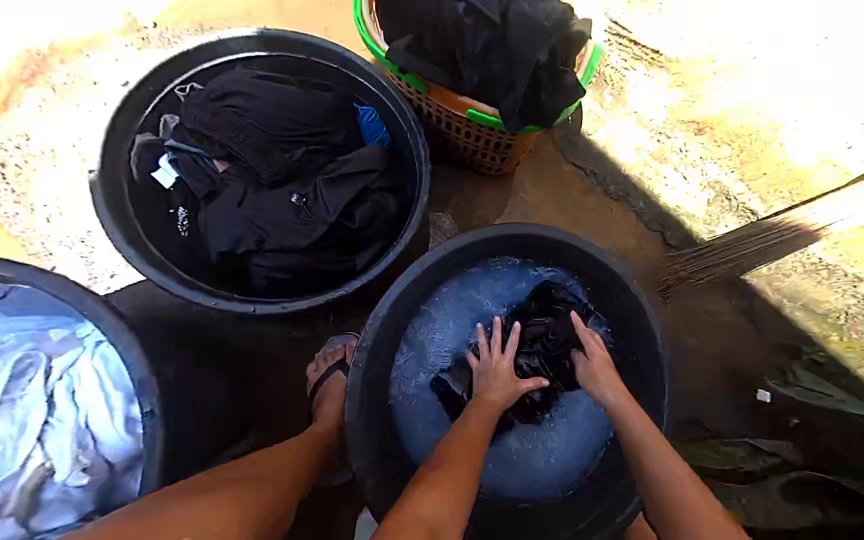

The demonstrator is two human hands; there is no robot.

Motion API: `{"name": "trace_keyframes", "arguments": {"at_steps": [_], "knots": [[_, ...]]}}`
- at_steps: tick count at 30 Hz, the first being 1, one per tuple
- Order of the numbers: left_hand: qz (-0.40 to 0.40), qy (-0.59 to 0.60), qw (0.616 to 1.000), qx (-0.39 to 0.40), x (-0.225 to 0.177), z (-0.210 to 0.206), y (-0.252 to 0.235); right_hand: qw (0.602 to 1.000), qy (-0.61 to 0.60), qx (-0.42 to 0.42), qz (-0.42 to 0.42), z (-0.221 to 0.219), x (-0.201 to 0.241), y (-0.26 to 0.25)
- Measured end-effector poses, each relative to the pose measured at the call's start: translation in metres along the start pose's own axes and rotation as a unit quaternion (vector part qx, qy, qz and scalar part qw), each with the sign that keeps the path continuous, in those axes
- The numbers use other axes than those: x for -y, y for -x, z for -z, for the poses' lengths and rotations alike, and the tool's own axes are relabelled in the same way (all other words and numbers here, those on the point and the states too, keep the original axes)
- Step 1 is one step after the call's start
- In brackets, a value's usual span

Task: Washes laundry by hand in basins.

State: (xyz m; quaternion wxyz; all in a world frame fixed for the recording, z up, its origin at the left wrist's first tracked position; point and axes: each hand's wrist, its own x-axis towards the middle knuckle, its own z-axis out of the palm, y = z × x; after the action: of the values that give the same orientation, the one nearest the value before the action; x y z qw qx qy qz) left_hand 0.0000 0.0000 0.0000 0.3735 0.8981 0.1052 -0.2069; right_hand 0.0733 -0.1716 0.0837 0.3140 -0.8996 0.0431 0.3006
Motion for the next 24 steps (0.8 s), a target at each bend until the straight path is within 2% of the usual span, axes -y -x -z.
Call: {"name": "trace_keyframes", "arguments": {"at_steps": [2, 4, 7, 8, 10, 13, 15, 17, 21, 24], "knots": [[-0.013, -0.068, 0.997, 0.029, 0.013, -0.010, -0.010, 0.996, 0.087, 0.003, -0.030, -0.049, -0.021, -0.037], [-0.022, -0.098, 0.994, 0.044, 0.030, -0.010, -0.022, 0.988, 0.125, 0.000, -0.091, -0.083, -0.017, -0.048], [0.045, -0.121, 0.982, 0.138, 0.047, 0.009, -0.038, 0.977, 0.127, 0.070, -0.155, -0.115, -0.008, -0.040], [0.088, -0.104, 0.975, 0.176, 0.050, 0.017, -0.040, 0.972, 0.119, 0.113, -0.167, -0.121, -0.012, -0.038], [0.144, -0.043, 0.970, 0.193, 0.056, 0.030, -0.043, 0.963, 0.133, 0.168, -0.166, -0.122, -0.020, -0.043], [0.098, -0.109, 0.964, 0.221, 0.030, 0.055, -0.055, 0.966, 0.161, 0.124, -0.161, -0.084, -0.003, -0.063], [0.062, -0.153, 0.955, 0.248, 0.000, 0.080, -0.080, 0.979, 0.060, 0.112, -0.160, -0.048, 0.012, -0.073], [0.021, -0.069, 0.970, 0.230, -0.011, 0.102, -0.088, 0.971, -0.165, 0.061, -0.163, -0.015, 0.032, -0.062], [-0.130, 0.063, 0.984, 0.104, -0.024, 0.098, -0.035, 0.899, -0.432, -0.016, -0.073, 0.049, 0.094, 0.033], [-0.139, 0.102, 0.985, -0.007, -0.032, 0.076, -0.001, 0.833, -0.549, -0.073, -0.004, 0.091, 0.148, 0.115]]}}
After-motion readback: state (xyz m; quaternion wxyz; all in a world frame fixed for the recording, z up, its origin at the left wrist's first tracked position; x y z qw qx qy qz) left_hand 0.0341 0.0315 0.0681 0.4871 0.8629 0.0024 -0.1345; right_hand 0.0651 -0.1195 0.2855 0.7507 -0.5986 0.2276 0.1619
